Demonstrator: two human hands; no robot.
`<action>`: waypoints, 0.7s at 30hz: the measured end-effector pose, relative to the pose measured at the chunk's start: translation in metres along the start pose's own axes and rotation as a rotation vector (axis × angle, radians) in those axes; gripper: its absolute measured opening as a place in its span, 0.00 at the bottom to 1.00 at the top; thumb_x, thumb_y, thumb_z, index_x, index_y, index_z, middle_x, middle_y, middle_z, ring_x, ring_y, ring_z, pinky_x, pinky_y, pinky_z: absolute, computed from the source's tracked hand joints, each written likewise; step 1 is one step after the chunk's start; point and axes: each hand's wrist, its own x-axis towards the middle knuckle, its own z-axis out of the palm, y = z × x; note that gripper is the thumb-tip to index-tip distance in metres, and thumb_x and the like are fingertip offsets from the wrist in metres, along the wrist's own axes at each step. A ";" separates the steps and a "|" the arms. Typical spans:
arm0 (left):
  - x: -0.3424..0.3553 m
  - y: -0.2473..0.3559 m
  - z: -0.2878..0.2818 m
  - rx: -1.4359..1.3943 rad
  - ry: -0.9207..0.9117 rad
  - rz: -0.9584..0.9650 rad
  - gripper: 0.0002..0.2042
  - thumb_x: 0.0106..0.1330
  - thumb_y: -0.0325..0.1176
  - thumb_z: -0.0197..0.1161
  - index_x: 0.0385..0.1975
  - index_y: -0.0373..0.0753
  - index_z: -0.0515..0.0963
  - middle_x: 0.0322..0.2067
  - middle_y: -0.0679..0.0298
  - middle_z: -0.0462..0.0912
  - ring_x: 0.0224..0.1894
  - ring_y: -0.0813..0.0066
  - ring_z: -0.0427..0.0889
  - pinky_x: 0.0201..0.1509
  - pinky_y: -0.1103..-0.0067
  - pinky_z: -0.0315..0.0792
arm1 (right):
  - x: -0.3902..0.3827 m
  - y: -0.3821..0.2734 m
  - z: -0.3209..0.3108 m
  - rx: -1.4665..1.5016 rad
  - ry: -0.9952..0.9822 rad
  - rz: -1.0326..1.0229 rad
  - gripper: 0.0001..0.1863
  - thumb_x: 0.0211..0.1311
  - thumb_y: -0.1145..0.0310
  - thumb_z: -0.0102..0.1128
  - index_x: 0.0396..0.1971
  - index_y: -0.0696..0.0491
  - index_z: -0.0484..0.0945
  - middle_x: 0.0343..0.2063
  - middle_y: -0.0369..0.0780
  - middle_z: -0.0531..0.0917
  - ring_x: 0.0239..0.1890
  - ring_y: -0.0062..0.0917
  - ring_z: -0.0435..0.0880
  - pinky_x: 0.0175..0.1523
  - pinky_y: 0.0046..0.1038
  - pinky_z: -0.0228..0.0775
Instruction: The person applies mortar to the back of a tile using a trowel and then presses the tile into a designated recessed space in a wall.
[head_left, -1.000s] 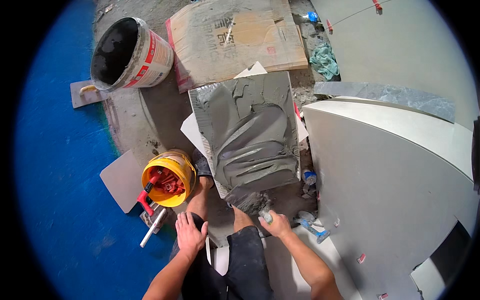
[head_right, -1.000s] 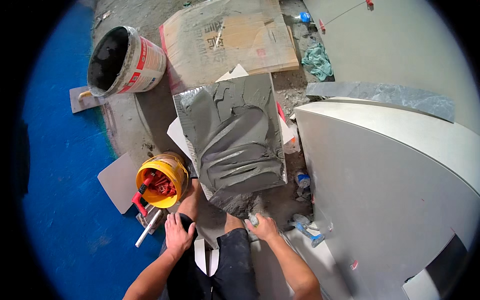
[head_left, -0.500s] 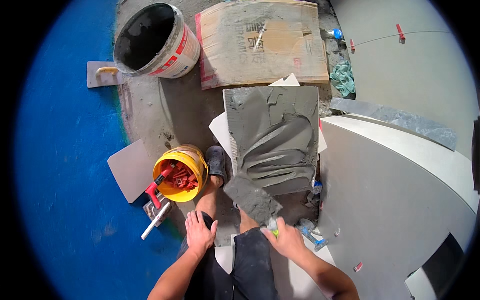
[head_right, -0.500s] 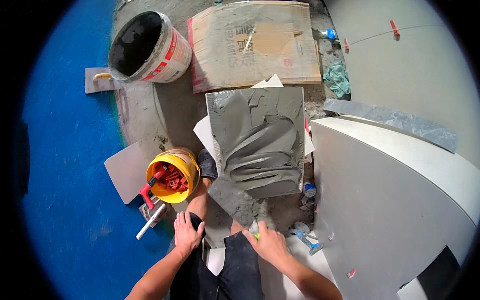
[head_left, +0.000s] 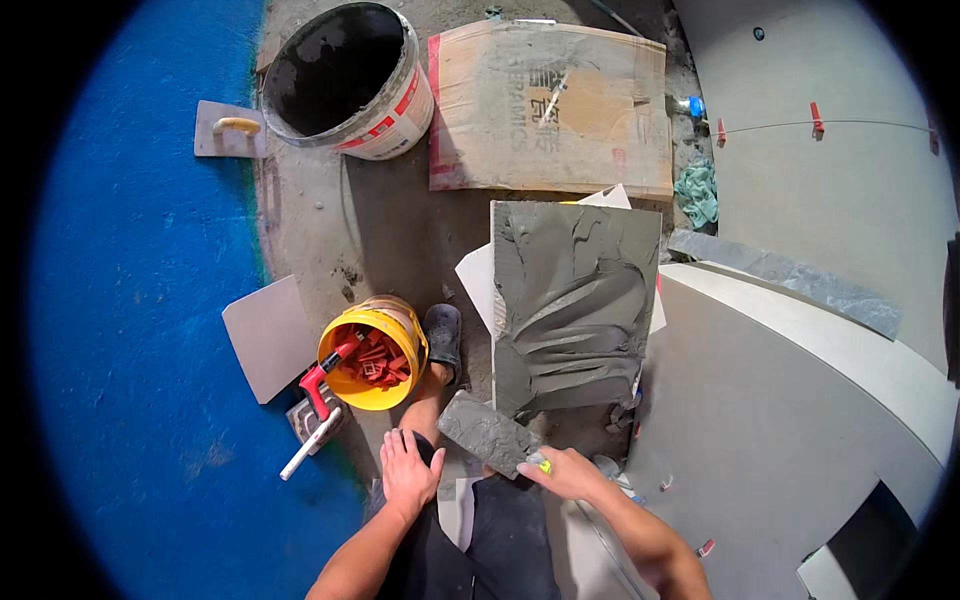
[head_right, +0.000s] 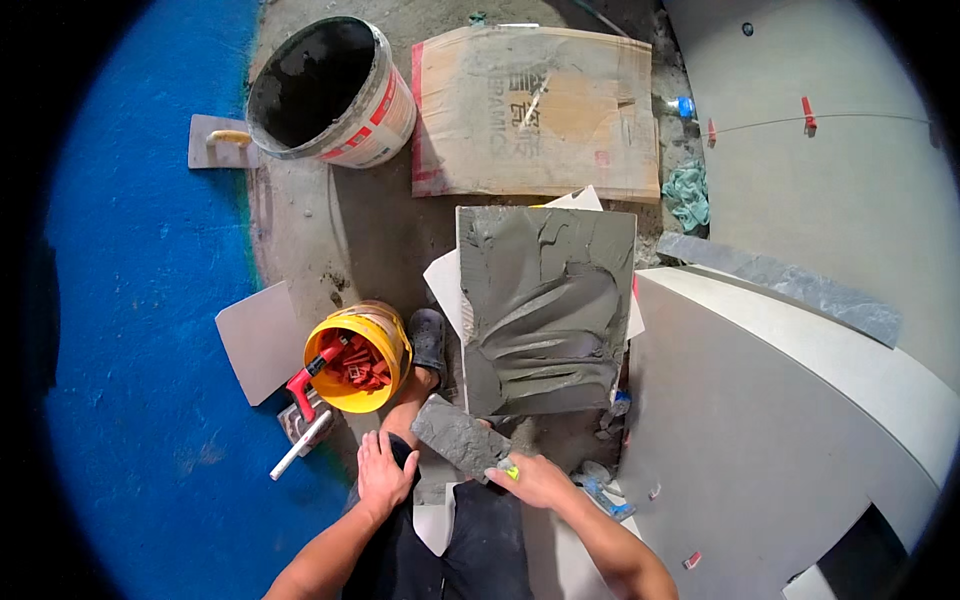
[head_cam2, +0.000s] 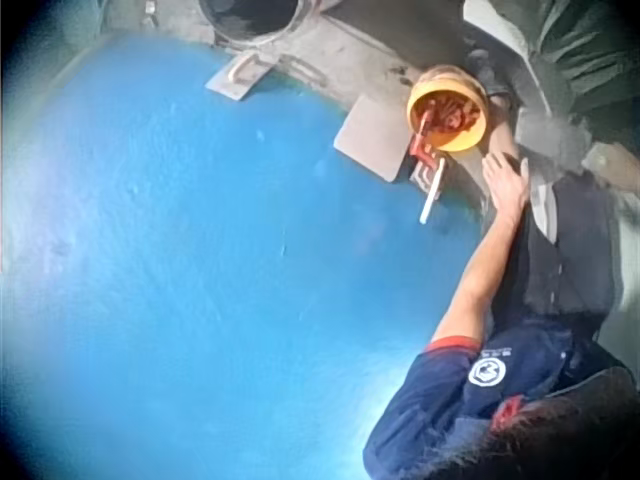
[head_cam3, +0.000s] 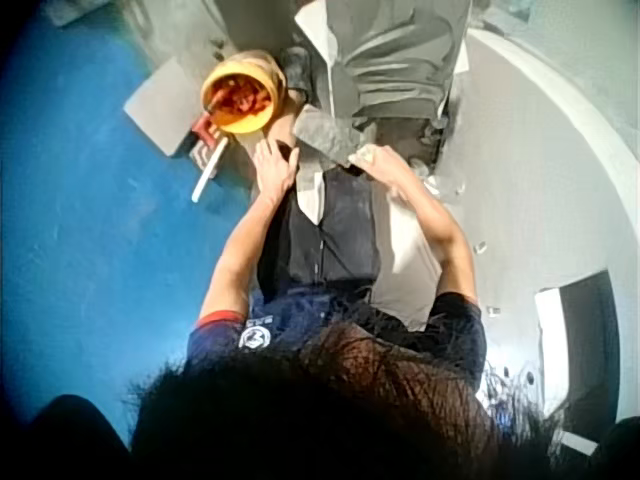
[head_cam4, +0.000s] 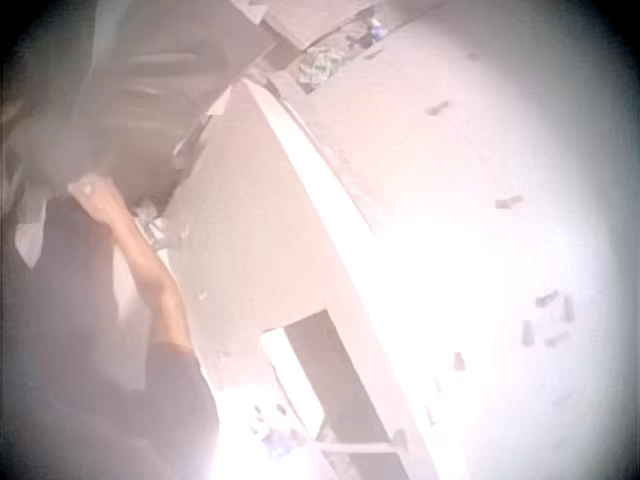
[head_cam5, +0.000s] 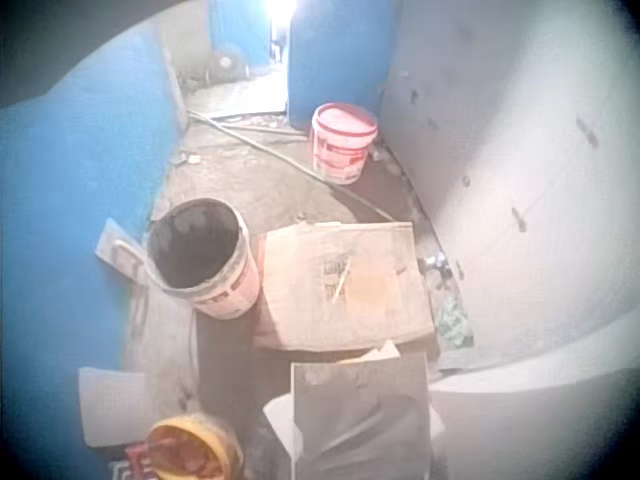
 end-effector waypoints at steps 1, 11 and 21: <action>0.000 0.000 -0.002 0.007 -0.015 0.001 0.38 0.62 0.55 0.54 0.61 0.28 0.59 0.61 0.42 0.61 0.67 0.48 0.55 0.71 0.63 0.48 | -0.005 -0.005 -0.007 -0.007 0.005 0.003 0.33 0.61 0.39 0.49 0.41 0.60 0.74 0.33 0.59 0.80 0.41 0.55 0.78 0.46 0.48 0.70; -0.002 -0.003 -0.010 -0.022 -0.059 -0.047 0.38 0.62 0.54 0.54 0.62 0.28 0.59 0.64 0.44 0.59 0.68 0.49 0.54 0.72 0.64 0.47 | -0.002 -0.068 -0.101 -0.245 0.421 0.077 0.27 0.65 0.46 0.48 0.36 0.61 0.70 0.28 0.58 0.81 0.35 0.56 0.79 0.41 0.50 0.71; -0.003 -0.003 -0.008 -0.065 0.012 -0.003 0.37 0.61 0.53 0.57 0.59 0.26 0.60 0.60 0.41 0.62 0.66 0.45 0.56 0.70 0.61 0.49 | -0.012 -0.007 -0.070 0.035 0.025 0.014 0.35 0.61 0.37 0.47 0.37 0.60 0.75 0.30 0.53 0.82 0.35 0.51 0.80 0.41 0.41 0.69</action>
